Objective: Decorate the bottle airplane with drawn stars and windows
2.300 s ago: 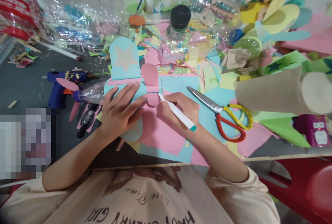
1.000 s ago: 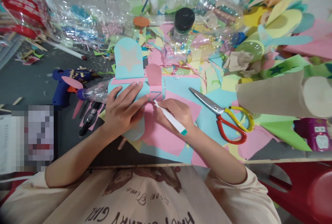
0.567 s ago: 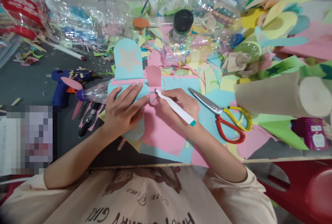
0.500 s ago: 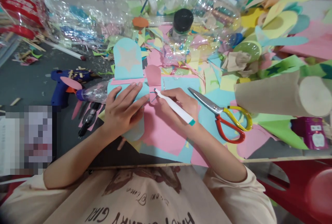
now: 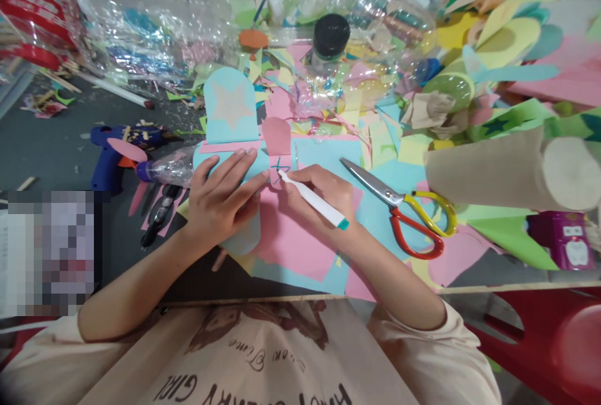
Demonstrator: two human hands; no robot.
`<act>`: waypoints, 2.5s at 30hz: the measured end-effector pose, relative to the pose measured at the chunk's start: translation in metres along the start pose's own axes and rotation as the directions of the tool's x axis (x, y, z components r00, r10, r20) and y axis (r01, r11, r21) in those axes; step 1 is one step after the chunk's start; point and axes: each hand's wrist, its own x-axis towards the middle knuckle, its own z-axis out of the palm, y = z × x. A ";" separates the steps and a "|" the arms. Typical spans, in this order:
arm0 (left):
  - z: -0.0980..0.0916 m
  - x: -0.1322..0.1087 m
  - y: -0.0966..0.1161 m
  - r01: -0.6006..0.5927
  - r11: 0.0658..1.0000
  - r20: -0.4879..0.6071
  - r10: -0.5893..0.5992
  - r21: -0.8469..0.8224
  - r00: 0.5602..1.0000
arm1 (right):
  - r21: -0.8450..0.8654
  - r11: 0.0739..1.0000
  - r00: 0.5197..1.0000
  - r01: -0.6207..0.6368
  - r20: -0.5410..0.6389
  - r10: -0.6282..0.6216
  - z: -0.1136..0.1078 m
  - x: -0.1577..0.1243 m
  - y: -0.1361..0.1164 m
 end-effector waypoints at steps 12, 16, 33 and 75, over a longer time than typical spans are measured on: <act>0.000 -0.001 -0.001 0.007 1.000 0.029 -0.007 -0.008 1.000 | -0.063 0.984 0.981 0.167 0.113 -0.159 -0.001 0.003 0.001; 0.000 0.000 -0.001 -0.007 1.000 0.005 0.007 0.011 1.000 | -0.058 0.973 0.969 0.223 0.120 -0.215 0.000 0.002 0.003; 0.000 0.000 0.000 0.008 1.000 0.010 -0.008 -0.005 1.000 | -0.118 0.992 0.999 0.051 0.008 -0.051 -0.004 0.004 0.004; 0.001 0.001 -0.010 0.023 0.995 0.047 -0.018 -0.094 0.999 | -0.012 0.995 0.995 0.097 0.037 -0.097 0.003 0.005 0.001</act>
